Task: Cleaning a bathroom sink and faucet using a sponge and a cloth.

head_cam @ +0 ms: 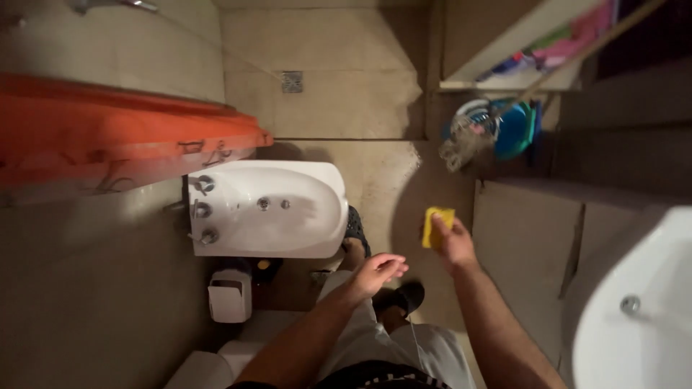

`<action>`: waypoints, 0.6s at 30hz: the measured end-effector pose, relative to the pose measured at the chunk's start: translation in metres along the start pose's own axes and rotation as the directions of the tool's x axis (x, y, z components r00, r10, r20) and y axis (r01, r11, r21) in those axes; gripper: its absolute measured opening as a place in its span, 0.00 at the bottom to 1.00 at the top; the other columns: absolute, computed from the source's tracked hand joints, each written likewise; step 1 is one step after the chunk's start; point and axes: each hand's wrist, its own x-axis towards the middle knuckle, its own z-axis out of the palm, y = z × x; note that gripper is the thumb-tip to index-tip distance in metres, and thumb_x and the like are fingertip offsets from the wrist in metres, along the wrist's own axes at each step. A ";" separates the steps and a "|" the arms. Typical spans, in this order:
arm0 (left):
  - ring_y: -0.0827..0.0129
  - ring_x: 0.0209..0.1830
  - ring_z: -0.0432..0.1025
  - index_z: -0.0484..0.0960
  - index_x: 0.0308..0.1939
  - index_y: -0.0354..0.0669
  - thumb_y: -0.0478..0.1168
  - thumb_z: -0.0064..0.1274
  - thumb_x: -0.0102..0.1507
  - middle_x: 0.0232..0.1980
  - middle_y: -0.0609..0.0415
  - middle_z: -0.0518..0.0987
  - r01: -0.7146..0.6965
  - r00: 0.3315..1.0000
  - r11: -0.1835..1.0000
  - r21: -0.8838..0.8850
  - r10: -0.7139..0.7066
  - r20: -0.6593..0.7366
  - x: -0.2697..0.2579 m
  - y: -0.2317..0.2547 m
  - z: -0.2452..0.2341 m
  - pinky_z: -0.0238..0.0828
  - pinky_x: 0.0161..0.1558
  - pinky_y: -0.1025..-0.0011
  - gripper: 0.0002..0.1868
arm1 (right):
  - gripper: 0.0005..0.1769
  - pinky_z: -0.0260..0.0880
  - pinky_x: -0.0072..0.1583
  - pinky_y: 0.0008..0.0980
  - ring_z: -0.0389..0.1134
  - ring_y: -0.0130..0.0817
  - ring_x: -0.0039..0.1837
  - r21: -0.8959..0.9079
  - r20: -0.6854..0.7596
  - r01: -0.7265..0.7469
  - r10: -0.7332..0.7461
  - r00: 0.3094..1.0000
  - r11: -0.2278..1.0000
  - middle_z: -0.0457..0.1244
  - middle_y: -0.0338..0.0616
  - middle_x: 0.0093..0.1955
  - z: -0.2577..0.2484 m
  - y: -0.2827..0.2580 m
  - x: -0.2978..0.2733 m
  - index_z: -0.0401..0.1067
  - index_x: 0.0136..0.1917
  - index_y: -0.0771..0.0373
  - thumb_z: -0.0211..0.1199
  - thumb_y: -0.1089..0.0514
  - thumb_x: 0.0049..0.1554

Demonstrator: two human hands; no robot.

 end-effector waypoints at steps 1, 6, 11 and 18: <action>0.70 0.51 0.81 0.83 0.60 0.56 0.54 0.51 0.72 0.51 0.55 0.86 -0.010 1.000 1.000 -0.023 0.010 -0.012 0.000 0.001 -0.019 0.75 0.50 0.72 0.17 | 0.30 0.74 0.55 0.57 0.72 0.52 0.55 -0.025 0.010 0.008 -0.008 1.000 1.000 0.67 0.61 0.55 0.012 -0.014 0.009 0.73 0.65 0.61 0.78 0.46 0.55; 0.66 0.31 0.81 0.86 0.53 0.46 0.56 0.56 0.70 0.37 0.51 0.86 0.022 0.954 0.997 -0.074 -0.043 -0.296 0.007 -0.025 -0.107 0.79 0.33 0.71 0.19 | 0.32 0.67 0.61 0.65 0.69 0.56 0.61 -0.081 0.205 0.095 -0.077 0.976 0.992 0.65 0.62 0.61 0.105 -0.085 0.039 0.67 0.70 0.59 0.75 0.50 0.57; 0.65 0.36 0.81 0.85 0.51 0.40 0.52 0.55 0.69 0.41 0.46 0.86 -0.026 0.892 0.918 -0.395 -0.157 -0.423 -0.036 0.035 -0.165 0.75 0.33 0.75 0.18 | 0.33 0.70 0.48 0.46 0.68 0.43 0.49 -0.282 0.399 0.155 -0.031 0.916 0.947 0.65 0.52 0.48 0.251 -0.144 0.020 0.70 0.66 0.60 0.77 0.44 0.54; 0.63 0.38 0.78 0.84 0.48 0.33 0.44 0.52 0.68 0.40 0.43 0.85 -0.117 0.782 0.741 -0.661 -0.341 -0.521 -0.049 0.090 -0.194 0.75 0.44 0.70 0.16 | 0.29 0.72 0.59 0.48 0.69 0.47 0.58 -0.229 0.630 -0.064 0.198 0.751 0.971 0.65 0.53 0.61 0.447 -0.169 0.072 0.63 0.68 0.61 0.65 0.49 0.58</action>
